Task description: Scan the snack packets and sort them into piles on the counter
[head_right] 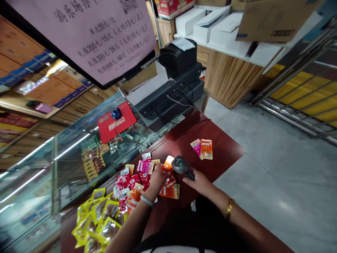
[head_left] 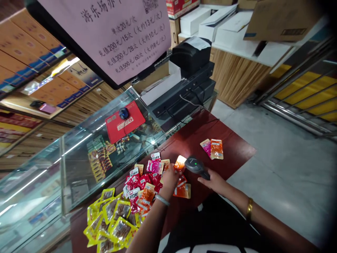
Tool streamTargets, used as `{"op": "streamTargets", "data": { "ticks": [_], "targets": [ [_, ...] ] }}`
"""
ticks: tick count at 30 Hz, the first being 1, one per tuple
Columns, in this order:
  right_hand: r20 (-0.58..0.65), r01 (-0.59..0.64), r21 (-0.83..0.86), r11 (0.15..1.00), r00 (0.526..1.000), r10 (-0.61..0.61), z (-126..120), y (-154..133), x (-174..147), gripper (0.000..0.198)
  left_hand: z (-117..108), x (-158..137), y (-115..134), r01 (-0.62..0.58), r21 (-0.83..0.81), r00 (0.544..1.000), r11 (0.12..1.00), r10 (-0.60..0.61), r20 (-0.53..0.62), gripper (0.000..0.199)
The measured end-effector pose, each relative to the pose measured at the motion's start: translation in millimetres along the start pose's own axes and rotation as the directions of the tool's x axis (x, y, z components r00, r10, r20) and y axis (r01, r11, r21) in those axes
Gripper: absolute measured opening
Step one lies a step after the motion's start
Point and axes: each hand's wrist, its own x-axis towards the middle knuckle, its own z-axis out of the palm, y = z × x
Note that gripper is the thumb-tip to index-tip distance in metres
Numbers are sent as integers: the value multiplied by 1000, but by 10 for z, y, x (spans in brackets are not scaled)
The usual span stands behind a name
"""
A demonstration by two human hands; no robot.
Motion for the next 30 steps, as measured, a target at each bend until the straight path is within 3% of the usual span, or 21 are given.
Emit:
{"op": "streamTargets", "data": {
  "ticks": [3,5,6,11,14,17,20,24,26,30],
  "targets": [
    [7,13,20,1000,1000,-13,-29,114,-30,53,-123,-66,-179,63,183,978,981,-25,-206,45],
    [-14,-21,30,999,1000,21,-74,213,-77,57,-169,15,-115,37,229,940,973,43,-337,47],
    [-32,-43,33,999,999,44,-102,263,-107,57,-168,95,-5,-10,223,932,975,89,-350,48],
    [-133,-80,78,994,987,90,-256,456,-298,51,75,673,1091,-341,102,914,934,355,-194,49],
    [-175,-127,72,989,975,138,-328,539,-417,45,286,934,1699,-359,90,920,929,368,-137,65],
    [-182,-157,81,984,969,169,-369,621,-510,40,435,1065,1968,-338,130,931,932,351,-96,67],
    [-195,-149,100,984,967,166,-384,686,-559,38,493,1107,1908,-313,92,944,945,320,-83,46],
    [-198,-136,78,988,969,149,-378,695,-551,42,467,1072,1492,-202,-214,979,956,204,-15,33],
    [-183,-124,60,990,974,134,-361,662,-525,45,449,1012,1206,-156,-426,983,891,181,19,30],
    [-141,-97,62,993,984,105,-272,554,-440,51,431,814,628,-7,-769,987,639,126,96,16]
  ]
}}
